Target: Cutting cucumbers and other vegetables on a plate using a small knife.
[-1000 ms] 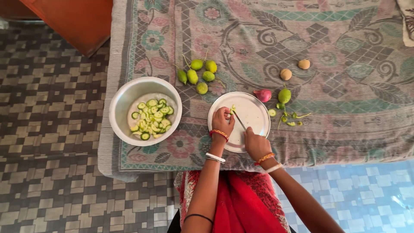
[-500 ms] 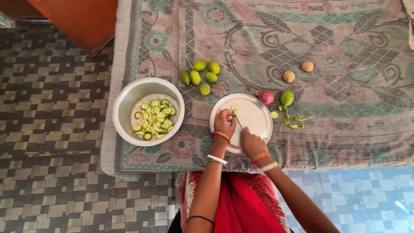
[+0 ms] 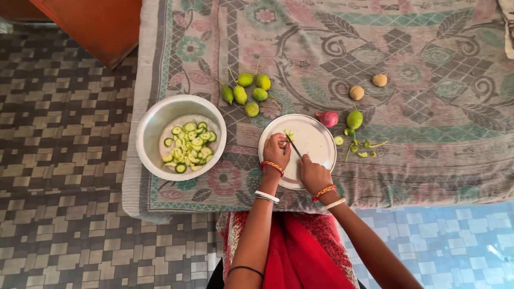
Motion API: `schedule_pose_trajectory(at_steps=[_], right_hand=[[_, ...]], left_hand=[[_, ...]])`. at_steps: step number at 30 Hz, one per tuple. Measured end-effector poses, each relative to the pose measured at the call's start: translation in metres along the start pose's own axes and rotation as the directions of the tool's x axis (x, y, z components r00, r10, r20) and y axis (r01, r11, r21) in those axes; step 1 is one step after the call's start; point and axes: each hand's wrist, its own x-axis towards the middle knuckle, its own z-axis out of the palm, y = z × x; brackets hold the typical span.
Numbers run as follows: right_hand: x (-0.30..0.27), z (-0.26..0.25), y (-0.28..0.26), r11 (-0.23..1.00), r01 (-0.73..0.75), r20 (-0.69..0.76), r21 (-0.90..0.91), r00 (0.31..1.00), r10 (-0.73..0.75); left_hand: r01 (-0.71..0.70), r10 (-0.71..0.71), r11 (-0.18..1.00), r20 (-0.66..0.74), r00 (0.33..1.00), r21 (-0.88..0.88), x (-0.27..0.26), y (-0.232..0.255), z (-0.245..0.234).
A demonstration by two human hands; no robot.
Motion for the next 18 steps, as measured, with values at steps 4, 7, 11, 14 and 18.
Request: schedule_pose_trajectory(at_steps=[4,7,11,14,18], right_hand=[[0.007,0.001,-0.005,1.000,-0.009,0.015,-0.014,1.000,0.010],[0.022,0.010,-0.001,0.999,-0.007,0.028,-0.051,1.000,0.008],[0.016,0.016,0.003,0.995,0.079,-0.068,-0.063,0.994,-0.083],[-0.012,0.026,0.005,0.992,0.068,-0.015,-0.104,0.997,-0.070],[-0.043,0.034,0.041,0.977,0.098,-0.098,-0.191,0.988,-0.118]], left_hand=[[0.033,-0.033,0.999,-0.001,0.999,-0.021,0.000,0.008,-0.005],[-0.019,0.019,1.000,-0.019,1.000,0.021,0.002,0.006,-0.003],[0.020,-0.017,0.999,-0.076,0.997,0.047,-0.003,0.000,0.004],[0.034,-0.035,0.999,-0.094,0.995,-0.016,0.002,0.000,0.000],[0.125,-0.133,0.983,-0.051,0.990,-0.132,-0.001,-0.007,0.007]])
